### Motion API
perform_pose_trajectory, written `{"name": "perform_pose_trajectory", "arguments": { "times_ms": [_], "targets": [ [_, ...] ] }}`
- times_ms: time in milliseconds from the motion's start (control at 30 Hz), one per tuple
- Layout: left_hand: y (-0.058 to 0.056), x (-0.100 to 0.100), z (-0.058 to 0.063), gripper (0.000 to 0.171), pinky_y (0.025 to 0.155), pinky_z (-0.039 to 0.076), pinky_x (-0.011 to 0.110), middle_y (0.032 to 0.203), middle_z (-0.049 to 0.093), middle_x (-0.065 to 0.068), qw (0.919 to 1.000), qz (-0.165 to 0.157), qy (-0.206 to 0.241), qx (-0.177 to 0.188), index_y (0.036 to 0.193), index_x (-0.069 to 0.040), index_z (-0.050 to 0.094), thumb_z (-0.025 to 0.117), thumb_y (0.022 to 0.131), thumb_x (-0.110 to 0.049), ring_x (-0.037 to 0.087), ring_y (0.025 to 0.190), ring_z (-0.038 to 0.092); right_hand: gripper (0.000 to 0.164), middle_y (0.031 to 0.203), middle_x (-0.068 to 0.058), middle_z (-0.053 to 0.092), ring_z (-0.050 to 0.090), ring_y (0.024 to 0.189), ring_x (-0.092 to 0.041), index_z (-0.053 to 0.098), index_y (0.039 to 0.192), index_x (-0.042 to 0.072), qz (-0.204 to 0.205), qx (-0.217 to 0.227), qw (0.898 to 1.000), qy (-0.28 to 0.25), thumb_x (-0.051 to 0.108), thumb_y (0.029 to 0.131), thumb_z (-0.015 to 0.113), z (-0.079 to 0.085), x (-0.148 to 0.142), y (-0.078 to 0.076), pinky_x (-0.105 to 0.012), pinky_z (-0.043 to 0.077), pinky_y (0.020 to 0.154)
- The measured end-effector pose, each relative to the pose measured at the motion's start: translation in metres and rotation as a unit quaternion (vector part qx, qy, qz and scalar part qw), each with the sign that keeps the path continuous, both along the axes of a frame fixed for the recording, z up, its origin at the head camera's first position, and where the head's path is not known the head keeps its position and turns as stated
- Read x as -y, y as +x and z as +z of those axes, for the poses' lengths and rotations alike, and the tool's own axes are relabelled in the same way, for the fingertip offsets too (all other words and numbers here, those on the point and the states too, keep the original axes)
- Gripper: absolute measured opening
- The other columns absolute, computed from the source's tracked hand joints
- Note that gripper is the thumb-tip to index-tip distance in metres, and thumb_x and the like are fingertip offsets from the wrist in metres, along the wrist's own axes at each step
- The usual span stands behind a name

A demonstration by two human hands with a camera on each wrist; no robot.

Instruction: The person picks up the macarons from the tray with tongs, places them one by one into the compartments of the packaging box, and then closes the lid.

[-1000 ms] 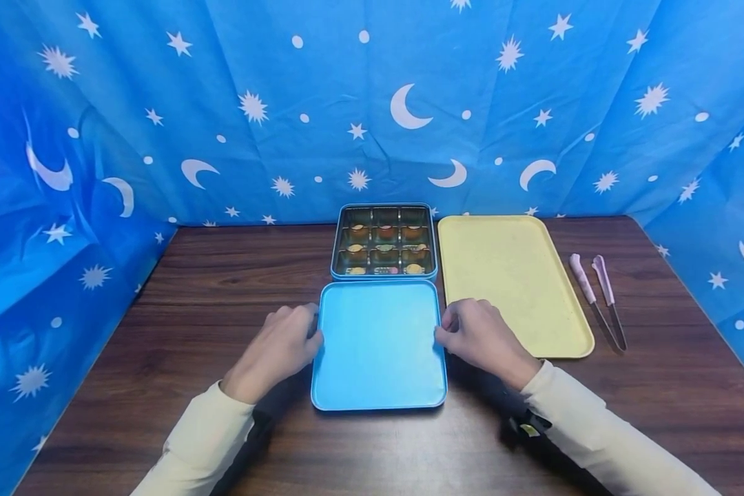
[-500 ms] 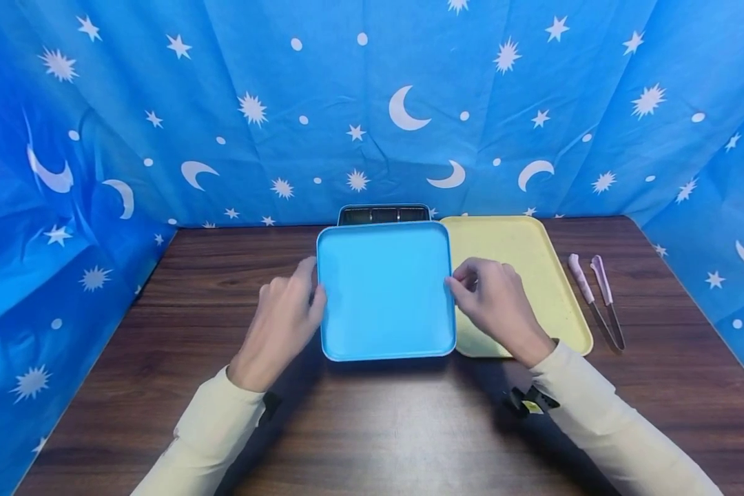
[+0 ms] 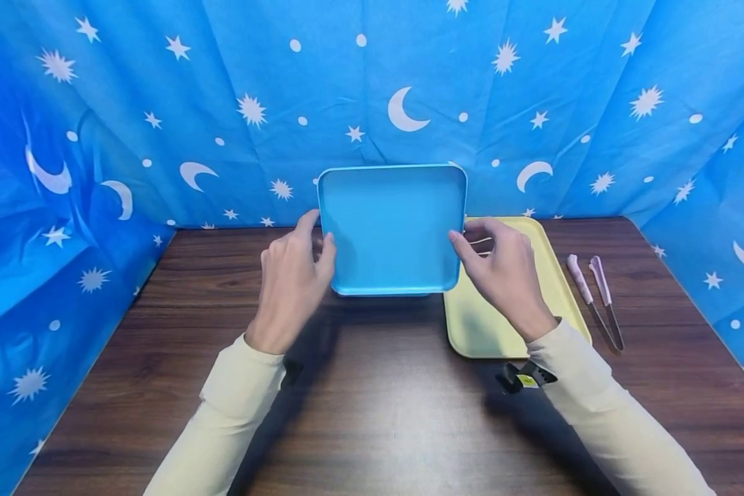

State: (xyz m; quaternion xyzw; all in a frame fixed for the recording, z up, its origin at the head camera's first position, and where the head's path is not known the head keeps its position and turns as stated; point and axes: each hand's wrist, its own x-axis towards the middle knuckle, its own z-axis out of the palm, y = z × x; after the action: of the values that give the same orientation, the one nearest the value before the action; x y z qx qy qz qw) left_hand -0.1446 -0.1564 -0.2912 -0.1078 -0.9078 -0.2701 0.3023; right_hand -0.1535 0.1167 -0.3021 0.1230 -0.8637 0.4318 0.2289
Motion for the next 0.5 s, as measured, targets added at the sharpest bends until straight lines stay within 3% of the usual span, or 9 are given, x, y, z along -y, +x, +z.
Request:
{"name": "perform_pose_trajectory", "arguments": {
  "times_ms": [167, 267, 500],
  "targets": [
    [-0.005, -0.004, 0.003, 0.060, 0.081, 0.055, 0.052, 0.105, 0.072, 0.021, 0.9973, 0.003, 0.048, 0.056, 0.143, 0.004, 0.050, 0.060, 0.099, -0.035, 0.031, 0.090, 0.071, 0.040, 0.107, -0.019, 0.074, 0.072, 0.095, -0.031, 0.071, 0.115, -0.006, 0.006, 0.003, 0.999, -0.043, 0.030, 0.098, 0.069, 0.002, 0.004, -0.007, -0.047, 0.059, 0.078],
    [-0.007, -0.005, 0.003, 0.074, 0.092, 0.054, 0.053, 0.125, 0.067, 0.022, 0.9915, -0.014, 0.083, 0.100, 0.152, -0.001, 0.040, 0.058, 0.098, -0.048, 0.033, 0.107, 0.070, 0.048, 0.115, -0.021, 0.071, 0.072, 0.100, -0.032, 0.068, 0.120, -0.006, 0.014, 0.015, 0.997, -0.068, 0.037, 0.098, 0.068, 0.003, 0.006, -0.011, -0.048, 0.058, 0.086],
    [-0.014, -0.004, 0.001, 0.093, 0.108, 0.044, 0.047, 0.153, 0.047, 0.015, 0.9740, -0.095, 0.146, 0.145, 0.162, -0.014, 0.020, 0.056, 0.094, -0.066, 0.030, 0.136, 0.051, 0.065, 0.133, -0.019, 0.063, 0.065, 0.120, -0.032, 0.057, 0.138, -0.002, 0.040, 0.055, 0.992, -0.108, 0.049, 0.098, 0.063, 0.001, 0.010, -0.021, -0.047, 0.053, 0.098]
  ]
}}
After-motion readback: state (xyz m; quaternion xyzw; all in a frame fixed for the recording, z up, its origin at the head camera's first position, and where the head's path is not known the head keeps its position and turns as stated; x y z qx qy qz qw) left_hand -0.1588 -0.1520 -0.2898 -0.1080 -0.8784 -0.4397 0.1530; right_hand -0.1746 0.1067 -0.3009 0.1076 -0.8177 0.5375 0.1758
